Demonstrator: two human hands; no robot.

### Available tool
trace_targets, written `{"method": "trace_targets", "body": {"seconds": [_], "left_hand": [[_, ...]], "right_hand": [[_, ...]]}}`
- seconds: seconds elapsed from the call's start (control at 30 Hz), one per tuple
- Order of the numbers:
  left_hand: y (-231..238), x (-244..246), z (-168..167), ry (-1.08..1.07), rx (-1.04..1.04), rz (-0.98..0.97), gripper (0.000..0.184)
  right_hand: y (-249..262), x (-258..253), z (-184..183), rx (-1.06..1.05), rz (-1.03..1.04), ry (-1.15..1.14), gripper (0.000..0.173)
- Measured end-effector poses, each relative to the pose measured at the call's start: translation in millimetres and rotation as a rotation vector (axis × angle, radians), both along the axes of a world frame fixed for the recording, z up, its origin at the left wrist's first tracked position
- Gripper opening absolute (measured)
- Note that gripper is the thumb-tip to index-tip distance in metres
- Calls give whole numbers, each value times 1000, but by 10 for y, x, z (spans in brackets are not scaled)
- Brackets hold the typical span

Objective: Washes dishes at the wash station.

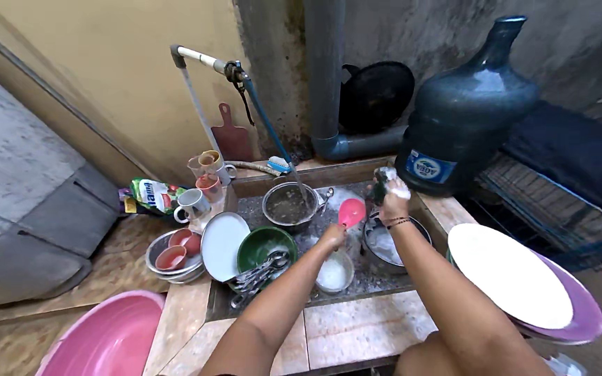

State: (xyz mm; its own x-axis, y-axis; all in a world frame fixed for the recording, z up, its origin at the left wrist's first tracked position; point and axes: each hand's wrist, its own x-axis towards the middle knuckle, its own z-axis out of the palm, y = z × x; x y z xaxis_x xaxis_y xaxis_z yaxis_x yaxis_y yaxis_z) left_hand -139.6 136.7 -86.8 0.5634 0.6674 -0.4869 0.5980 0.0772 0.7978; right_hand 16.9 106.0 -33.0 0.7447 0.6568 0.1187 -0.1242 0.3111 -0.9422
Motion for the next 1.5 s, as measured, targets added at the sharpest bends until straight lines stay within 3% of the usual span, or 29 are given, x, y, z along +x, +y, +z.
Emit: {"method": "trace_targets", "body": {"seconds": [0.13, 0.2, 0.23, 0.3, 0.37, 0.4, 0.47, 0.57, 0.67, 0.73, 0.83, 0.97, 1.07, 1.17, 1.3, 1.4, 1.5], "left_hand": [[-6, 9, -105, -55, -91, 87, 29], [-60, 9, -69, -120, -160, 153, 28], [-75, -3, -42, -157, -188, 190, 27], [-87, -33, 2, -223, -183, 256, 23], [-76, -90, 61, -201, -105, 229, 24], [-65, -124, 93, -144, -55, 181, 29], [-55, -174, 99, -65, 0, 142, 32], [-18, -250, 121, -18, 55, 108, 31], [-18, -341, 150, -14, 154, -57, 42], [-5, -374, 124, 27, 173, -82, 45], [-12, -431, 170, 120, 229, -120, 45], [-140, -446, 279, 176, 321, -237, 41], [-286, -361, 171, 110, 254, -165, 37], [-305, -289, 57, 10, 169, -25, 39], [-165, -289, -62, -35, 13, 165, 43], [-117, -278, -35, -67, -68, 225, 68], [-79, -245, 10, -77, -84, 289, 78]], "right_hand": [[-78, -267, 107, 54, 287, 103, 41], [-96, -400, 54, 2, 374, 7, 41], [-91, -418, -44, -39, 392, -137, 39], [-105, -368, -257, -212, 413, -639, 37], [-97, -287, -399, -529, 436, -1123, 53], [-87, -273, -446, -657, 438, -1215, 61], [-96, -330, -499, -746, 478, -1187, 70], [-159, -477, -522, -672, 551, -1193, 66], [8, -386, -550, -708, 465, -1128, 89], [17, -415, -527, -727, 512, -1154, 93], [-29, -407, -572, -637, 619, -1201, 83], [-74, -225, -665, -707, 455, -1020, 50], [-48, -96, -593, -719, 202, -856, 49], [-36, 102, -525, -510, 66, -680, 48], [-72, 180, -449, -252, 168, -534, 47], [-198, -62, -305, -277, 334, -684, 41], [-227, -325, -318, -351, 556, -885, 41]]}}
